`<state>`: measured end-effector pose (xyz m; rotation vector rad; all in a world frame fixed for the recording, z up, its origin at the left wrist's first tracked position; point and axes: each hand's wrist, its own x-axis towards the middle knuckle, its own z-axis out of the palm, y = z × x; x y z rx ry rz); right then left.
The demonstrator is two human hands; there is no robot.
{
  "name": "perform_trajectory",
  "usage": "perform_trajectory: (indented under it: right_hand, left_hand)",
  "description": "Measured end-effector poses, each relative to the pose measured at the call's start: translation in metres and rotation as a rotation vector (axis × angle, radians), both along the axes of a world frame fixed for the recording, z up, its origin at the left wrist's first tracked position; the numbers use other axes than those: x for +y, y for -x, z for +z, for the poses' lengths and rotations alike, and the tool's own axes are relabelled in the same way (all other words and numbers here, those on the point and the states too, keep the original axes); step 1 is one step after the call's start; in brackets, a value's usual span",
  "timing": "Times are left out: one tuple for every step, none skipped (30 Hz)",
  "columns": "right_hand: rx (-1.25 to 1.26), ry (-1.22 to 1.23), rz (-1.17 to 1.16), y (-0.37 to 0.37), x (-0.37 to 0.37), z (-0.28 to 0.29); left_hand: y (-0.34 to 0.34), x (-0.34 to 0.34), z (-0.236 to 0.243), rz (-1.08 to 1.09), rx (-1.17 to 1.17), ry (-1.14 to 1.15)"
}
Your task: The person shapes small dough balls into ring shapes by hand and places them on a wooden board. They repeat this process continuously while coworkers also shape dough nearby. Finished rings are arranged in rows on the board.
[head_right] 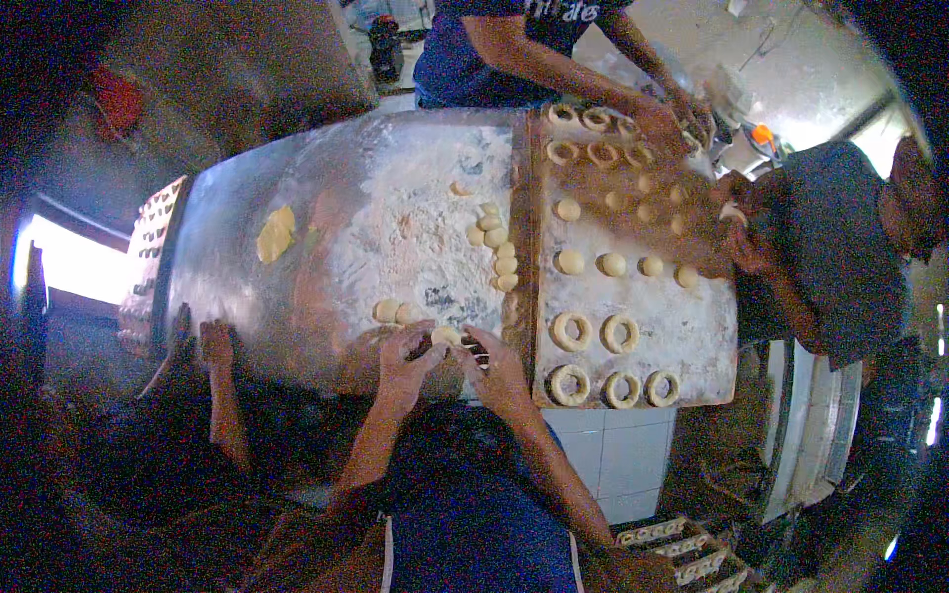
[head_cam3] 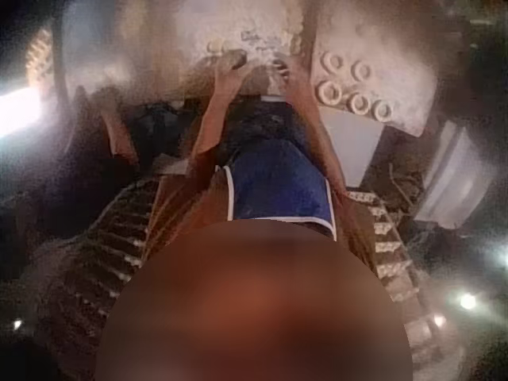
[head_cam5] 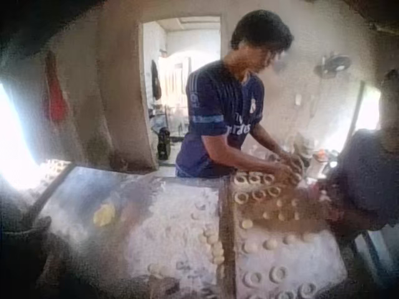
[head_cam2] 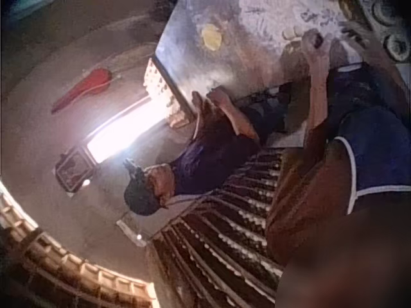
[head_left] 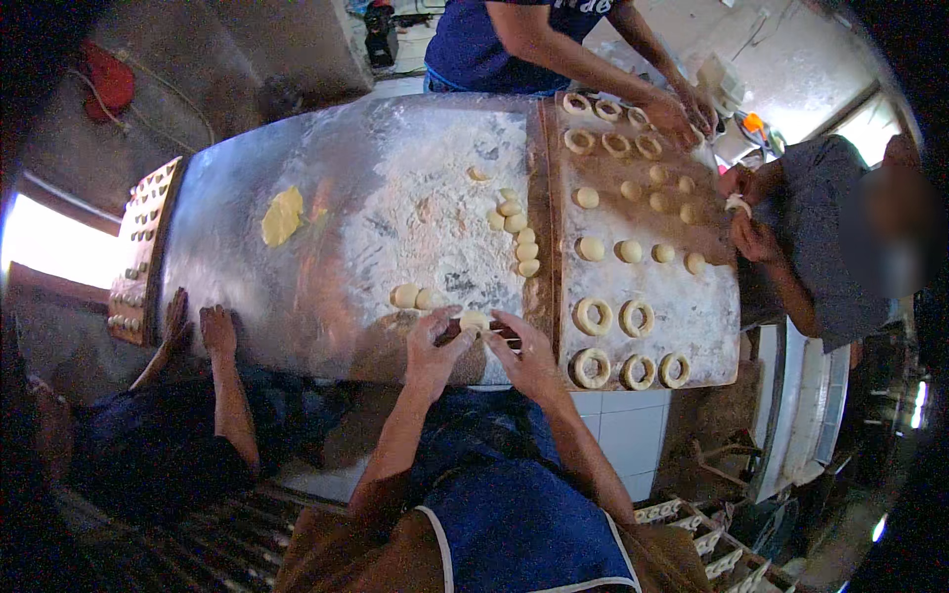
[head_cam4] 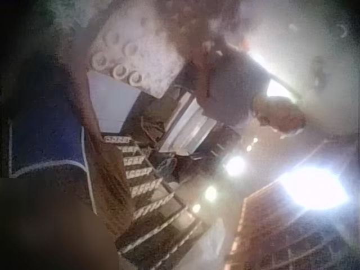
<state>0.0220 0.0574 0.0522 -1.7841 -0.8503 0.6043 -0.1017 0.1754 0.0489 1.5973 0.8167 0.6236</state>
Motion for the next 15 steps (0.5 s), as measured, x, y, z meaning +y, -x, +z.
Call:
perform_trajectory:
  right_hand:
    - [0.088,0.004,0.005,0.001,0.01,-0.003]
    - [0.122,0.02,-0.003,0.002,0.015,0.001]
    - [0.156,0.036,-0.011,0.003,0.019,0.007]
    - [0.196,0.051,-0.017,0.007,0.024,0.012]
    - [0.192,0.039,-0.019,0.009,0.026,0.013]
    - [0.188,0.027,-0.02,0.011,0.027,0.014]
    - [0.185,0.012,-0.023,0.014,0.029,0.015]
    - [0.132,0.005,-0.034,0.017,0.031,0.011]
    - [0.079,-0.003,-0.045,0.02,0.032,0.004]
    - [0.027,-0.011,-0.056,0.023,0.037,0.005]
    - [0.044,-0.039,-0.083,0.027,0.041,0.008]
    - [0.061,-0.066,-0.111,0.031,0.044,0.013]
    - [0.078,-0.094,-0.139,0.034,0.048,0.018]
    - [0.154,-0.071,-0.099,0.033,0.049,0.02]
    - [0.23,-0.048,-0.059,0.03,0.049,0.021]
  left_hand:
    - [0.0,-0.001,0.026,-0.041,0.107,0.002]
    - [0.003,0.0,0.028,-0.038,0.093,0.042]
    - [0.007,0.001,0.028,-0.035,0.08,0.082]
    - [0.012,0.005,0.028,-0.031,0.073,0.121]
    - [0.016,0.009,0.025,-0.063,0.065,0.109]
    - [0.019,0.013,0.022,-0.096,0.057,0.097]
    - [0.022,0.017,0.021,-0.129,0.05,0.082]
    - [0.023,0.021,0.022,-0.147,0.063,0.061]
    - [0.023,0.025,0.023,-0.167,0.076,0.039]
    - [0.023,0.029,0.025,-0.186,0.09,0.018]
    - [0.023,0.03,0.026,-0.155,0.079,0.019]
    - [0.022,0.03,0.026,-0.124,0.067,0.021]
    - [0.021,0.029,0.026,-0.094,0.056,0.023]
    - [0.02,0.029,0.026,-0.098,0.026,0.077]
    - [0.02,0.028,0.024,-0.103,-0.003,0.132]
